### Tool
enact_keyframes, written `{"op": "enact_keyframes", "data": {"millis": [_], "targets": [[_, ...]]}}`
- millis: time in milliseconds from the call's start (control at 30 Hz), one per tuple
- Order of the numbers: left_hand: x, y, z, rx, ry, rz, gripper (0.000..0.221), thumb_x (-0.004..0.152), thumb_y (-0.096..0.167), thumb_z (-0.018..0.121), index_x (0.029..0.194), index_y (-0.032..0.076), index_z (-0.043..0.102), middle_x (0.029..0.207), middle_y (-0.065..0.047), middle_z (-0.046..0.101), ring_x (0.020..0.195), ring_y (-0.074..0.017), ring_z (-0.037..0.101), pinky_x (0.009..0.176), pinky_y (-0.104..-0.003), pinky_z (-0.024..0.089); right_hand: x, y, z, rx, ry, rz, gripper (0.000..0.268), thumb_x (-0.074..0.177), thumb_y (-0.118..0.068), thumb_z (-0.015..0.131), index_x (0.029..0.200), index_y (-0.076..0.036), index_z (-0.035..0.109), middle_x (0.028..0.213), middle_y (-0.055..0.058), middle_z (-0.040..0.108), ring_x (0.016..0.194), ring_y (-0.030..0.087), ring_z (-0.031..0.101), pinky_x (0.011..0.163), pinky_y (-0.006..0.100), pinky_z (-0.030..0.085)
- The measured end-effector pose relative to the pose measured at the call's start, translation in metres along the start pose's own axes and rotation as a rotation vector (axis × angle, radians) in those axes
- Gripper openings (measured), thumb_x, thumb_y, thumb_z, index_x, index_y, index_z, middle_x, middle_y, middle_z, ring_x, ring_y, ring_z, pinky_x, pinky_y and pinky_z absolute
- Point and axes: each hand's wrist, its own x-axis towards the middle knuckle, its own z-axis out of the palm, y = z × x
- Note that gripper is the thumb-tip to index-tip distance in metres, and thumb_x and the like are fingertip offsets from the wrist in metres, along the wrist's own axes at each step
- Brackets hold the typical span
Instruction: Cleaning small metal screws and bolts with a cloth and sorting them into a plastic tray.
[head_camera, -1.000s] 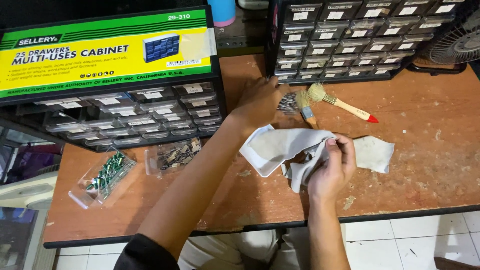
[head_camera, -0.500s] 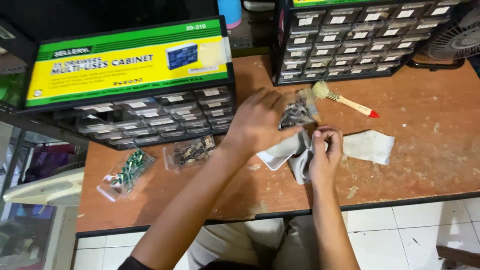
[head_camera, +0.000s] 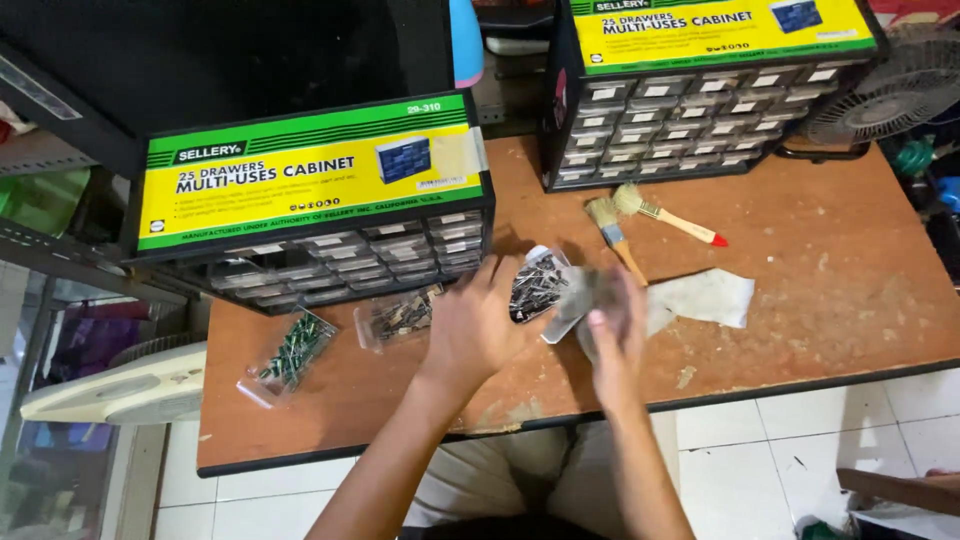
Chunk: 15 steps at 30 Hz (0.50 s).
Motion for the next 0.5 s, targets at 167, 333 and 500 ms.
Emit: {"op": "enact_keyframes", "data": {"millis": [167, 333, 500], "targets": [[-0.016, -0.012, 0.005, -0.030, 0.112, 0.064, 0.067, 0.069, 0.055, 0.079, 0.120, 0.015, 0.065, 0.106, -0.004, 0.066, 0.094, -0.0331, 0.071, 0.069, -0.048, 0.060, -0.004, -0.014, 0.038, 0.074, -0.049, 0.134, 0.047, 0.103, -0.017, 0.055, 0.147, -0.005, 0.049, 0.148, 0.022, 0.050, 0.144, 0.033, 0.040, 0.120, 0.051, 0.030], [-0.041, -0.021, -0.035, -0.172, 0.154, 0.174, 0.071, 0.070, 0.024, 0.082, 0.134, 0.005, 0.058, 0.124, -0.019, 0.059, 0.112, -0.0447, 0.063, 0.087, -0.049, 0.057, -0.004, -0.017, 0.064, 0.080, 0.077, 0.203, 0.030, 0.106, -0.013, 0.052, 0.130, -0.005, 0.068, 0.126, 0.018, 0.068, 0.123, 0.022, 0.057, 0.113, 0.042, 0.042], [-0.080, -0.042, -0.035, -1.015, 0.149, -0.359, 0.078, 0.071, 0.006, 0.091, 0.140, -0.004, 0.055, 0.117, -0.032, 0.066, 0.104, -0.0470, 0.072, 0.091, -0.048, 0.062, -0.003, -0.002, 0.075, 0.262, 0.118, 0.460, 0.030, 0.107, -0.022, 0.056, 0.129, -0.009, 0.071, 0.127, 0.015, 0.070, 0.115, 0.019, 0.063, 0.089, 0.041, 0.059]]}}
